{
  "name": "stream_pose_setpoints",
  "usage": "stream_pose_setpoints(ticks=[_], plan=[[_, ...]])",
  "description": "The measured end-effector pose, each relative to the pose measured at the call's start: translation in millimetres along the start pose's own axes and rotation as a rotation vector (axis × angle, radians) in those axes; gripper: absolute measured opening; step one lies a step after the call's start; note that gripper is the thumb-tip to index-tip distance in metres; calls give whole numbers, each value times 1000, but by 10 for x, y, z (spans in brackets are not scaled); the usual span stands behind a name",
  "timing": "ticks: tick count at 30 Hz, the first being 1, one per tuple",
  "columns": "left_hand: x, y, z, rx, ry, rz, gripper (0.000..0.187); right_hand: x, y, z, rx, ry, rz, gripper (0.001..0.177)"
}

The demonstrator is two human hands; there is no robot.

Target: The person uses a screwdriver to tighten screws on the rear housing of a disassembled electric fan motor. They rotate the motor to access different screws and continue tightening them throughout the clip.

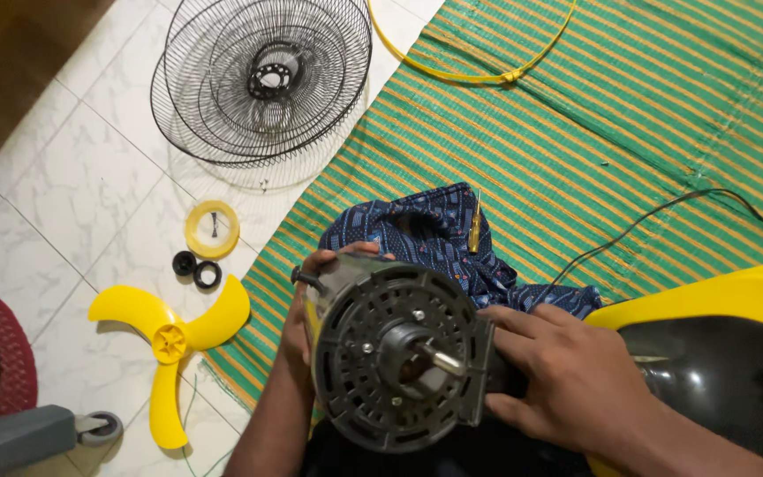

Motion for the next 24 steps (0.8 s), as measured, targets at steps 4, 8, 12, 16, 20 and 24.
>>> stream_pose_setpoints(ticks=[4, 8, 12, 16, 20, 24], plan=[[27, -25, 75, 7, 24, -8, 102, -9, -48, 59, -7, 53, -58, 79], [54, -9, 65, 5, 20, -14, 105, 7, 74, 235, 0, -5, -8, 76], [-4, 4, 111, 11, -52, -25, 111, 51, 138, 321, 12, 4, -38, 77], [-76, 29, 164, 28, -107, -21, 116, 77, 106, 293, 15, 77, -105, 76], [-85, 31, 151, 28, -105, -39, 118, 81, 146, 322, 23, 34, -57, 79], [-153, 37, 255, 55, -214, -29, 128, 72, 186, 434, 19, -91, 40, 78]])
Point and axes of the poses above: each hand's wrist, its own x-axis towards the middle knuckle, its own z-axis out of the back of the hand, y = z × x, the point moved 10 cm from there along x, towards the middle knuckle, and after that the axes turned 6 degrees about y, right-handed, at the moved point
